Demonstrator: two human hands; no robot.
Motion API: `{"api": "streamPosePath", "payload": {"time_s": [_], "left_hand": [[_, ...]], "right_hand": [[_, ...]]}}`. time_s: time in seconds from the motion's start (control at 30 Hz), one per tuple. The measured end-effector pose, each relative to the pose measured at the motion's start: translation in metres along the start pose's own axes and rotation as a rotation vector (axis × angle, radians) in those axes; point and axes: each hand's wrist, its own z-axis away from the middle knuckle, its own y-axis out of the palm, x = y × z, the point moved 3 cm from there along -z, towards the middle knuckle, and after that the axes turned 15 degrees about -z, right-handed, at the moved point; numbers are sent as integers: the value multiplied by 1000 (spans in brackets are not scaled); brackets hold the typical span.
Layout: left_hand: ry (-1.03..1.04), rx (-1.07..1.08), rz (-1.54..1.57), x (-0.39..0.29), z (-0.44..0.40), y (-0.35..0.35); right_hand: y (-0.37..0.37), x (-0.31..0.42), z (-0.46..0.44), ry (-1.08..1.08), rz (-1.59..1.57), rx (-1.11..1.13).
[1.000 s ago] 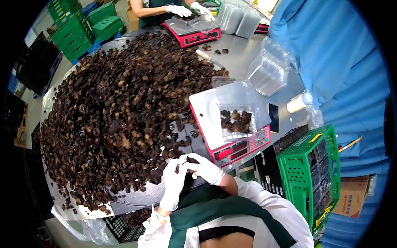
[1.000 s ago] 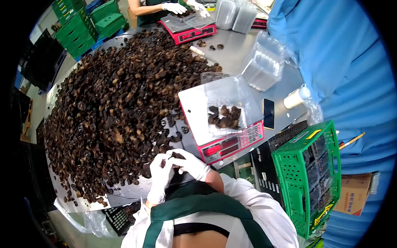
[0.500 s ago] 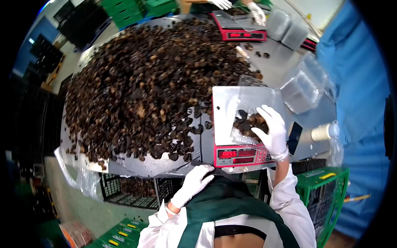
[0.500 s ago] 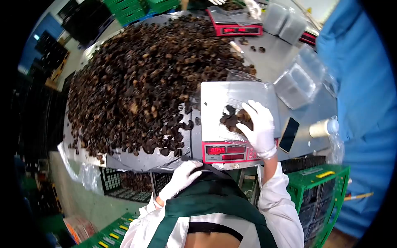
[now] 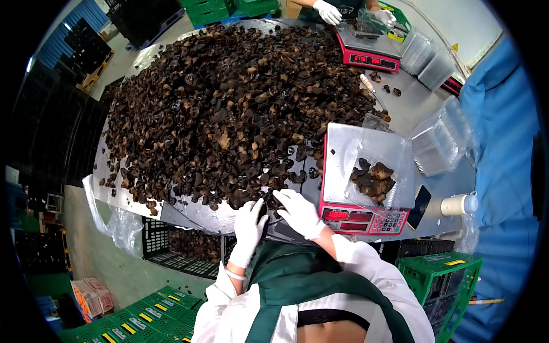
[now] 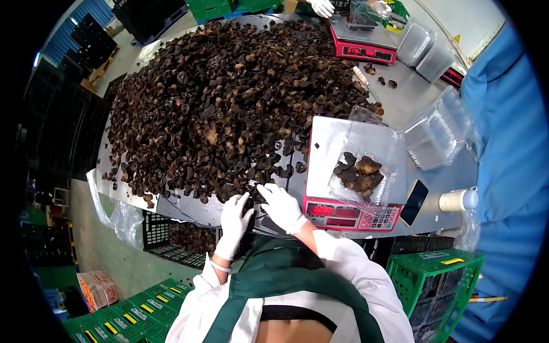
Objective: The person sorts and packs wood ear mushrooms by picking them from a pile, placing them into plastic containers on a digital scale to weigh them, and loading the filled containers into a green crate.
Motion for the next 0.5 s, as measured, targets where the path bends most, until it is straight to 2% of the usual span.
{"api": "streamPosePath", "payload": {"time_s": [0.07,0.1,0.17,0.27,0.37,0.43,0.47,0.5], "left_hand": [[79,51,-1,12,6,15],[155,-20,12,16,9,17],[157,69,39,27,24,25],[91,107,273,39,27,11],[-13,178,514,54,24,10],[-89,261,632,66,22,9],[-144,346,669,73,21,7],[-148,345,704,82,21,8]], "right_hand": [[36,-13,5,0,203,155],[48,-14,10,-26,318,207],[38,4,18,-17,271,203],[12,28,40,-50,67,-4],[23,16,76,117,-374,107],[21,9,104,259,-236,258],[22,-1,121,431,-99,409],[22,-11,137,599,39,556]]}}
